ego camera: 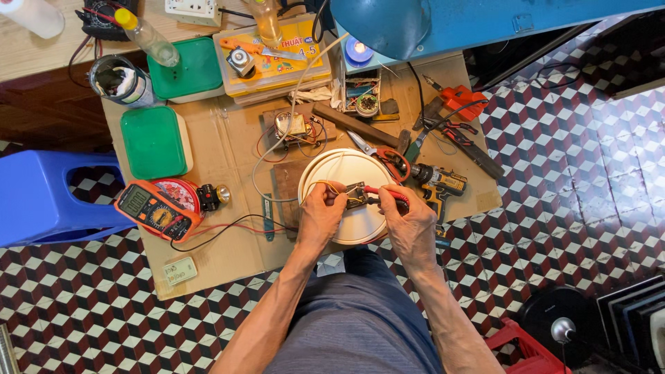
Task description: The person uses a digital multimeter to test electrical continuity and voltage on a white plastic socket and a small circuit board. They repeatedly place the multimeter probes into the socket holes and on the board terminals, then adjust the multimeter dial and retest.
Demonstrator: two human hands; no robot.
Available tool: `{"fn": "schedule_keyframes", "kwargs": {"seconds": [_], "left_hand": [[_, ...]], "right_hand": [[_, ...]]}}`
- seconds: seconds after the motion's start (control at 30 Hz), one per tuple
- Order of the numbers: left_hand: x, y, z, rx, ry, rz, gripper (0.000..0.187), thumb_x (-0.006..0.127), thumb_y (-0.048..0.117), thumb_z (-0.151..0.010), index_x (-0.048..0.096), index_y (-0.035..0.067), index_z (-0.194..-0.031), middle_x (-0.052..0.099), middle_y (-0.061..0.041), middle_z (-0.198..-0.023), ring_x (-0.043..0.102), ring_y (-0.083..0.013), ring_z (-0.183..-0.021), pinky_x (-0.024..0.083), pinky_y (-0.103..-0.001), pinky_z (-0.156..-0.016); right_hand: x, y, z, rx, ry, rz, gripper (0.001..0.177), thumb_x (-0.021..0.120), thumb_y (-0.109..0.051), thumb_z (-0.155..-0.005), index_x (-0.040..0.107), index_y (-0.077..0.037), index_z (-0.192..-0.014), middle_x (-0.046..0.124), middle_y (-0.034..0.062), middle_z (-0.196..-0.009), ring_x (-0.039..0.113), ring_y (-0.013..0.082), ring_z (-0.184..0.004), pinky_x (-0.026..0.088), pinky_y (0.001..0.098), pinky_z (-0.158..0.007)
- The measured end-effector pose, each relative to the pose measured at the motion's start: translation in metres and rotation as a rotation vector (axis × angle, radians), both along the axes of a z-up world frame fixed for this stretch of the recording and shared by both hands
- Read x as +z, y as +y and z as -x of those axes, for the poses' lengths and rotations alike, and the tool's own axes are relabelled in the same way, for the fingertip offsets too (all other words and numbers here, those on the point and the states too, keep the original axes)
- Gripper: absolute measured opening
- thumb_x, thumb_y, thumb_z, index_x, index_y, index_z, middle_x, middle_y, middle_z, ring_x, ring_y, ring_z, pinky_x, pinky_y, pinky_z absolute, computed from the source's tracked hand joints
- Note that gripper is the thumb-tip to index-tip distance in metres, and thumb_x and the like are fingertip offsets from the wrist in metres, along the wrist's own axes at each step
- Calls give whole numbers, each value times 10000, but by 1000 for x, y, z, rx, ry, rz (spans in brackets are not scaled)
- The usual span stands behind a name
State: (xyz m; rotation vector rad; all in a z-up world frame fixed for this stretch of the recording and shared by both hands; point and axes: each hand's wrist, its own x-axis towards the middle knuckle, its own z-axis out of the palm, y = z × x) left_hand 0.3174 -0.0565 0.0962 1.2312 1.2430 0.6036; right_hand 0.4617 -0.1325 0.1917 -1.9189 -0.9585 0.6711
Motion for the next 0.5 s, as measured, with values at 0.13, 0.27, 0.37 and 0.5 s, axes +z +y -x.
{"fn": "schedule_keyframes", "kwargs": {"seconds": [0.13,0.27,0.37,0.5], "left_hand": [[-4,0,0,-8,17,-7,194,678,138,-907,693,15,-1056,730,-62,-851,691,-110,-751,571,-262,-682],[-6,-1,0,-6,23,-39,198,679,139,-907,695,14,-1060,730,-72,-861,698,-127,-767,579,-273,-708],[-6,-3,1,1,-53,-9,200,661,144,-916,676,15,-1068,738,-69,-875,709,-129,-783,577,-281,-705],[-3,-2,1,-10,-6,-11,199,658,140,-915,680,26,-1077,735,-78,-882,709,-138,-791,582,-277,-714]], "right_hand": [[-3,2,3,-26,-59,22,217,694,-194,-979,748,-12,-1085,766,100,-838,741,136,-738,594,267,-662],[-1,5,11,-44,-165,15,193,707,-168,-971,750,-9,-1073,766,105,-836,738,144,-721,578,278,-658],[-1,10,15,-49,-183,21,187,713,-159,-961,748,-5,-1060,762,109,-820,737,144,-705,581,277,-650],[-5,10,17,-81,-55,12,197,695,-164,-978,735,-1,-1081,746,87,-800,726,127,-708,584,265,-644]]}}
